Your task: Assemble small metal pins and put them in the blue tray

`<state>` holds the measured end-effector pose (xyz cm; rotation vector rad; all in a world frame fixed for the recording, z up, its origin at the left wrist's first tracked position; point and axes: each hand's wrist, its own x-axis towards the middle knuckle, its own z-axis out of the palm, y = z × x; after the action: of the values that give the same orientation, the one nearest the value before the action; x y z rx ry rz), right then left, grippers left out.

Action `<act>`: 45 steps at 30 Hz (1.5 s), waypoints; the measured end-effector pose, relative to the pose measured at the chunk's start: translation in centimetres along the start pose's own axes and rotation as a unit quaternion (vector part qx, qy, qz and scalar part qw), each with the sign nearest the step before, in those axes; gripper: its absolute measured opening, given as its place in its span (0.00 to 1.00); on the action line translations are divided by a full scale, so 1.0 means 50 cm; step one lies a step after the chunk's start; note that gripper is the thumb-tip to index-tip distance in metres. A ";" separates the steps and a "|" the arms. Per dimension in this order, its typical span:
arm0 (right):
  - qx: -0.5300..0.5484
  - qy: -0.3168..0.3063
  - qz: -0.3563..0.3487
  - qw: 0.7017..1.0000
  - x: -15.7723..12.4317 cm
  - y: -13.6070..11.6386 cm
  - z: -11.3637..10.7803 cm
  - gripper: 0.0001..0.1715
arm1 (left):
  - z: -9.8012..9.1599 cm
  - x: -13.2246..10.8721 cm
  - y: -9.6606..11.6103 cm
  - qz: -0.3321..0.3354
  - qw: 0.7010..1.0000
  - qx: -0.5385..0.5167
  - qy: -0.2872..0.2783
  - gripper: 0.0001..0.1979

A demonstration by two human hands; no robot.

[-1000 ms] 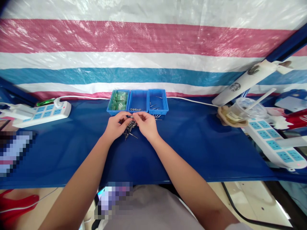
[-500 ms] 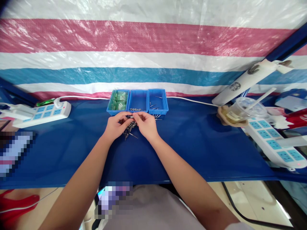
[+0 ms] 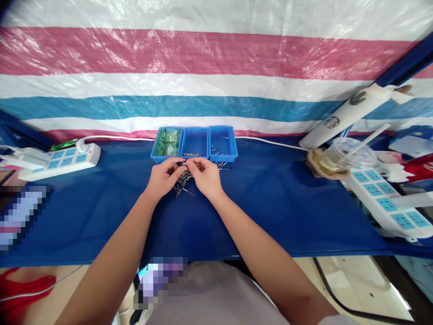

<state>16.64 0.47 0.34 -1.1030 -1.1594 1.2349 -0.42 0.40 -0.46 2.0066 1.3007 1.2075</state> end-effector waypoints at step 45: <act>0.005 -0.023 -0.018 1.000 -0.006 -0.002 0.004 0.24 | -0.001 -0.002 -0.006 -0.004 1.000 0.006 0.000 0.14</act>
<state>16.46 0.18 0.44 -1.0475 -1.2012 1.2427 -0.63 0.45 -0.73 2.0074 1.3171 1.1993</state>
